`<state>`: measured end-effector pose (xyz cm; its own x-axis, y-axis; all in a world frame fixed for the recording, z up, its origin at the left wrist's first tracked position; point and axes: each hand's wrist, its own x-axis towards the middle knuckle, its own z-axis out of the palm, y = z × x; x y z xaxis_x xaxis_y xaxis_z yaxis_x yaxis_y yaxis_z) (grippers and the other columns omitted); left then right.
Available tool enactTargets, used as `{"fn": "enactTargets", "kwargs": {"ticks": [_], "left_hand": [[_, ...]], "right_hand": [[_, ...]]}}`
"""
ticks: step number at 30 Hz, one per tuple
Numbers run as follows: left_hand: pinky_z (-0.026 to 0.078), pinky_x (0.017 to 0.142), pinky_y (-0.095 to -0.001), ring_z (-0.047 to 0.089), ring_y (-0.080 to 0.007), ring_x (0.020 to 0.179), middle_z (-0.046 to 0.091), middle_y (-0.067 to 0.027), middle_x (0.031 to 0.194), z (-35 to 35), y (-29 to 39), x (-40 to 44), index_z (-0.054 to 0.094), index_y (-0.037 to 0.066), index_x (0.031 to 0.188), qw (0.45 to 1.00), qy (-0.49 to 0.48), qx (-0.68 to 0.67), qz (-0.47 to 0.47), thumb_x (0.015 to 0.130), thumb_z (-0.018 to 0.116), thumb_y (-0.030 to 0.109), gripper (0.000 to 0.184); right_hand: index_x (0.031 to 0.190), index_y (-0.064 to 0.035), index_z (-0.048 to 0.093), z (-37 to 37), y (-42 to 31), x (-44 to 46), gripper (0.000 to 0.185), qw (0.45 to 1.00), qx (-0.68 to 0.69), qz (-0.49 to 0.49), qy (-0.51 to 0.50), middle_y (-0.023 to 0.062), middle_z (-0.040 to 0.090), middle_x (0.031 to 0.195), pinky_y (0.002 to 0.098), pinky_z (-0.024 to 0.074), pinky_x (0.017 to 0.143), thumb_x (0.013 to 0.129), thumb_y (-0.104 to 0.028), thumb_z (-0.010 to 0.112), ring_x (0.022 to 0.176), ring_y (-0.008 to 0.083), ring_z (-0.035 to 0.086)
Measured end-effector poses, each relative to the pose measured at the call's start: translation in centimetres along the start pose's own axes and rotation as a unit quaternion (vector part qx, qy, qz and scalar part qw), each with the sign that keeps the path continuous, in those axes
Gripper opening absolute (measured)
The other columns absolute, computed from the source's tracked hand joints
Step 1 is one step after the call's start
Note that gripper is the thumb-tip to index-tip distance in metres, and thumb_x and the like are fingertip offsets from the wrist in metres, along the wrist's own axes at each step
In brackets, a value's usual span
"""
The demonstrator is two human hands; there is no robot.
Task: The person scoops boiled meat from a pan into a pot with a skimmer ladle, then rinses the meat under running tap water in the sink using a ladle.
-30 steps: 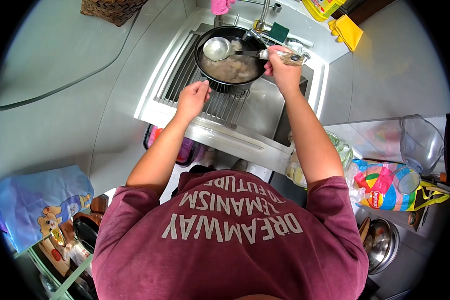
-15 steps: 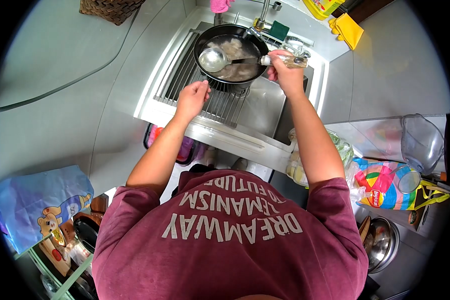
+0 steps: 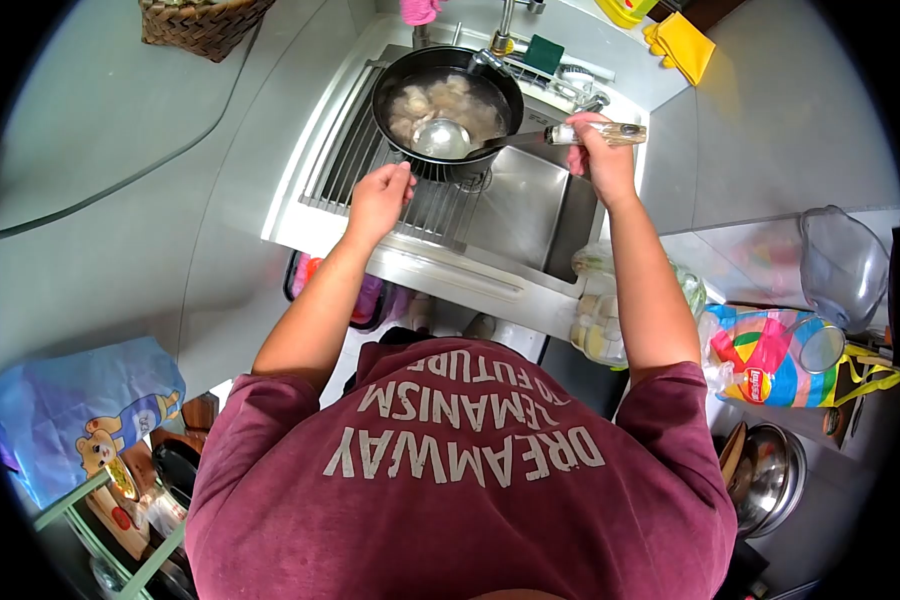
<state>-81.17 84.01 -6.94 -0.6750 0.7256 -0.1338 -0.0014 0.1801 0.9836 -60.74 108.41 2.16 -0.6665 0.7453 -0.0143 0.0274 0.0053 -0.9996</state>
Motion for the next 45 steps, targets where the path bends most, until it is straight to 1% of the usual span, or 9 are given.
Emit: {"fn": "enactTargets", "kwargs": {"ticks": [13, 24, 27, 29, 33, 38, 41, 42, 45], "left_hand": [[0.043, 0.059, -0.0242, 0.051, -0.009, 0.06, 0.055, -0.001, 0.065, 2.6, 1.5, -0.3, 0.061, 0.002, 0.078, 0.998, -0.033, 0.045, 0.006, 0.098, 0.048, 0.028, 0.036], [0.042, 0.055, -0.024, 0.051, -0.0077, 0.057, 0.056, -0.0001, 0.062, 6.6, 1.7, 0.1, 0.062, 0.003, 0.076, 0.997, -0.069, 0.01, 0.026, 0.097, 0.05, 0.03, 0.036], [0.042, 0.055, -0.0237, 0.051, -0.0077, 0.057, 0.056, 0.0001, 0.062, 7.0, 1.2, -0.2, 0.061, 0.003, 0.076, 0.997, -0.073, 0.015, 0.015, 0.097, 0.05, 0.03, 0.037], [0.041, 0.055, -0.0236, 0.051, -0.0077, 0.057, 0.056, 0.0002, 0.062, 7.1, 1.0, -0.6, 0.061, 0.003, 0.076, 0.997, -0.071, 0.025, 0.007, 0.097, 0.05, 0.031, 0.037], [0.042, 0.056, -0.0239, 0.051, -0.0079, 0.057, 0.056, -0.0003, 0.062, 7.4, -0.1, -1.0, 0.061, 0.002, 0.076, 0.997, -0.068, 0.034, -0.015, 0.097, 0.05, 0.03, 0.037], [0.042, 0.056, -0.0239, 0.051, -0.008, 0.058, 0.056, -0.0003, 0.062, 7.1, -1.4, -1.2, 0.061, 0.002, 0.077, 0.997, -0.068, 0.013, -0.025, 0.097, 0.051, 0.03, 0.036], [0.042, 0.056, -0.0236, 0.051, -0.0079, 0.058, 0.056, -0.0005, 0.062, 6.6, -1.2, -1.3, 0.061, 0.002, 0.076, 0.997, -0.066, 0.018, -0.029, 0.096, 0.051, 0.03, 0.036], [0.042, 0.056, -0.0235, 0.051, -0.0079, 0.058, 0.056, -0.0006, 0.062, 6.4, -1.2, -1.0, 0.061, 0.002, 0.076, 0.997, -0.064, 0.027, -0.029, 0.096, 0.051, 0.03, 0.036], [0.042, 0.055, -0.024, 0.052, -0.0081, 0.057, 0.057, -0.0008, 0.062, 6.1, -0.5, -0.6, 0.061, 0.002, 0.076, 0.998, -0.061, 0.029, -0.018, 0.096, 0.051, 0.03, 0.036]], "right_hand": [[0.092, 0.0001, 0.064, -4.1, -4.1, -1.9, 0.019, 0.989, 0.078, -0.047, 0.114, 0.0082, 0.056, 0.055, 0.0246, 0.0376, 0.037, 0.089, -0.017, 0.056, 0.039, 0.0135, 0.05], [0.094, 0.0027, 0.063, -10.1, -8.0, -5.3, 0.024, 0.969, 0.05, -0.065, 0.234, 0.0079, 0.056, 0.056, 0.0242, 0.0361, 0.037, 0.089, -0.018, 0.051, 0.04, 0.0132, 0.05], [0.098, 0.0023, 0.062, -10.2, -6.4, -5.8, 0.027, 0.967, -0.026, -0.045, 0.249, 0.0067, 0.056, 0.057, 0.0247, 0.0371, 0.039, 0.091, -0.021, 0.049, 0.042, 0.0124, 0.049], [0.09, -0.0008, 0.065, -10.3, -3.5, -5.2, 0.018, 0.962, -0.039, -0.031, 0.269, 0.0069, 0.058, 0.057, 0.0233, 0.0393, 0.038, 0.085, -0.017, 0.059, 0.044, 0.0117, 0.053], [0.088, -0.0069, 0.066, -7.4, 3.2, -3.2, 0.015, 0.933, -0.276, -0.013, 0.23, 0.0045, 0.062, 0.063, 0.0297, 0.0485, 0.053, 0.08, -0.02, 0.065, 0.057, 0.0087, 0.06], [0.089, -0.0118, 0.065, -3.0, 8.1, -3.2, 0.018, 0.904, -0.376, -0.182, 0.096, 0.0103, 0.066, 0.07, 0.034, 0.0499, 0.059, 0.076, -0.023, 0.069, 0.06, 0.0231, 0.063], [0.088, -0.0123, 0.065, -3.3, 8.8, -3.6, 0.019, 0.801, -0.57, -0.177, 0.054, 0.0133, 0.067, 0.074, 0.0342, 0.0503, 0.06, 0.075, -0.026, 0.069, 0.061, 0.0297, 0.063], [0.09, -0.0153, 0.066, -4.1, 8.7, -3.9, 0.019, 0.797, -0.571, -0.182, 0.07, 0.0148, 0.066, 0.072, 0.0351, 0.0508, 0.059, 0.075, -0.028, 0.07, 0.06, 0.0318, 0.062], [0.092, -0.011, 0.066, -6.6, 5.6, -3.9, 0.022, 0.872, -0.409, -0.198, 0.181, 0.0112, 0.064, 0.065, 0.0349, 0.0503, 0.055, 0.076, -0.025, 0.069, 0.055, 0.0276, 0.061]]}}
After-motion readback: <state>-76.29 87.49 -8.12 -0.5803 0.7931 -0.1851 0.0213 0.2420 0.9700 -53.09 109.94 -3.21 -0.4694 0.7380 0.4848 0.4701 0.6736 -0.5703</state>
